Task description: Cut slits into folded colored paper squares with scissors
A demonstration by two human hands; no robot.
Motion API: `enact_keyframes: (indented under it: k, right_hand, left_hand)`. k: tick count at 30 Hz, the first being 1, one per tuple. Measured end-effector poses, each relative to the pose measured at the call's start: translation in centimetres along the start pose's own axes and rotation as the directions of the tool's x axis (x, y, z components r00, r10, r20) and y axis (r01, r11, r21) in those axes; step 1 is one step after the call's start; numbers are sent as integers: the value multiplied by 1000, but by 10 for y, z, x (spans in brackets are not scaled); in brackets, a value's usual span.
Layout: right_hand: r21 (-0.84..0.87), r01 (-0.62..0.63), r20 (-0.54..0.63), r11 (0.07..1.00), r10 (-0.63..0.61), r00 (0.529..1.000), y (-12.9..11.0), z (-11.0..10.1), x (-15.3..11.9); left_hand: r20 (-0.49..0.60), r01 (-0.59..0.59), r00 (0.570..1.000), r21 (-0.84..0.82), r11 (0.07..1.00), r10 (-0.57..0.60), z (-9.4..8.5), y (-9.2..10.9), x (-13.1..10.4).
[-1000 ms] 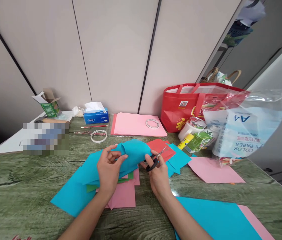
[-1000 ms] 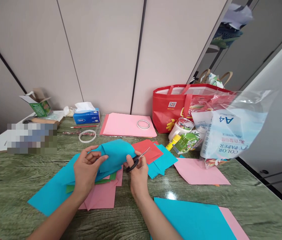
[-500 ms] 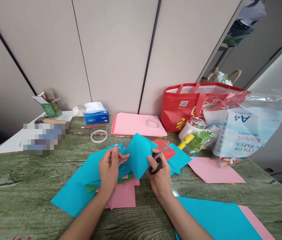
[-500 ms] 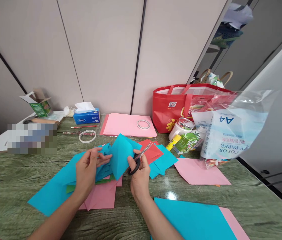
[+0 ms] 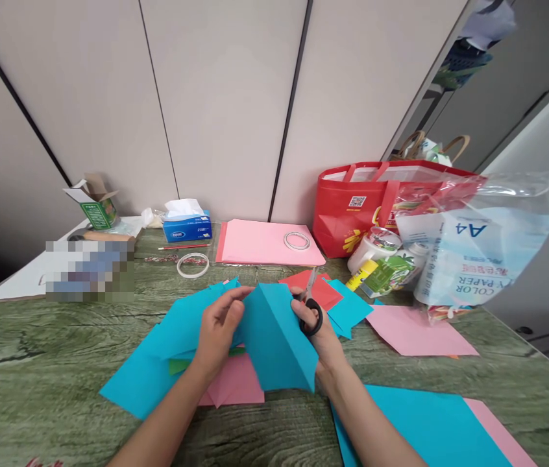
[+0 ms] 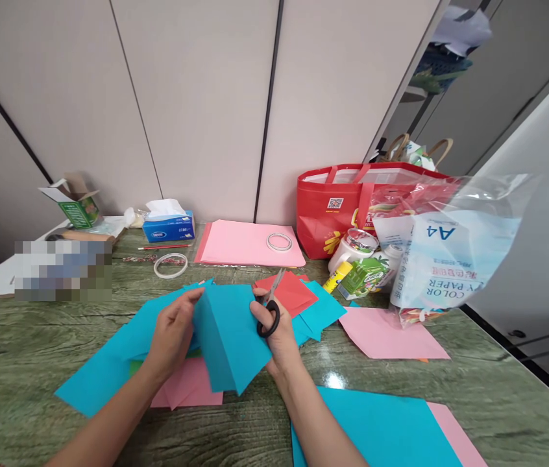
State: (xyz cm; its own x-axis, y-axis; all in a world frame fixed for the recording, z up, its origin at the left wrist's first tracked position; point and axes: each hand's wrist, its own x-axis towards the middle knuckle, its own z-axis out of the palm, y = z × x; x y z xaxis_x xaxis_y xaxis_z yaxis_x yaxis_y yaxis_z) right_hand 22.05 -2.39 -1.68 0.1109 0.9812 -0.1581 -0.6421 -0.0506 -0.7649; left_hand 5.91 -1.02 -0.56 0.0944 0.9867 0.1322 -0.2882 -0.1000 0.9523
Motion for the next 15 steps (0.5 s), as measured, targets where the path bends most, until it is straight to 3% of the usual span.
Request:
enact_keyframes:
  k: [3, 6, 8, 11, 13, 15]
  right_hand:
    - [45, 52, -135, 998, -45, 990, 3, -3, 5]
    - [51, 175, -272, 983, -155, 950, 8, -7, 10]
    - [9, 246, -331, 969, -229, 915, 12, -8, 11]
    - [-27, 314, -373, 949, -301, 877, 15, -7, 12]
    - [-62, 346, -377, 936, -343, 860, 16, -7, 12]
    - [-130, 363, -361, 923, -384, 850, 17, -8, 11]
  left_hand:
    - [105, 255, 967, -306, 917, -234, -5, 3, 3]
    - [270, 367, 926, -487, 793, -263, -6, 10, 4]
    - [419, 408, 885, -488, 772, -203, -3, 13, 3]
    - [589, 420, 798, -393, 818, -126, 6, 13, -3]
    - [577, 348, 808, -309, 885, -116, 10, 9, -7]
    - [504, 267, 852, -182, 946, -143, 11, 4, -10]
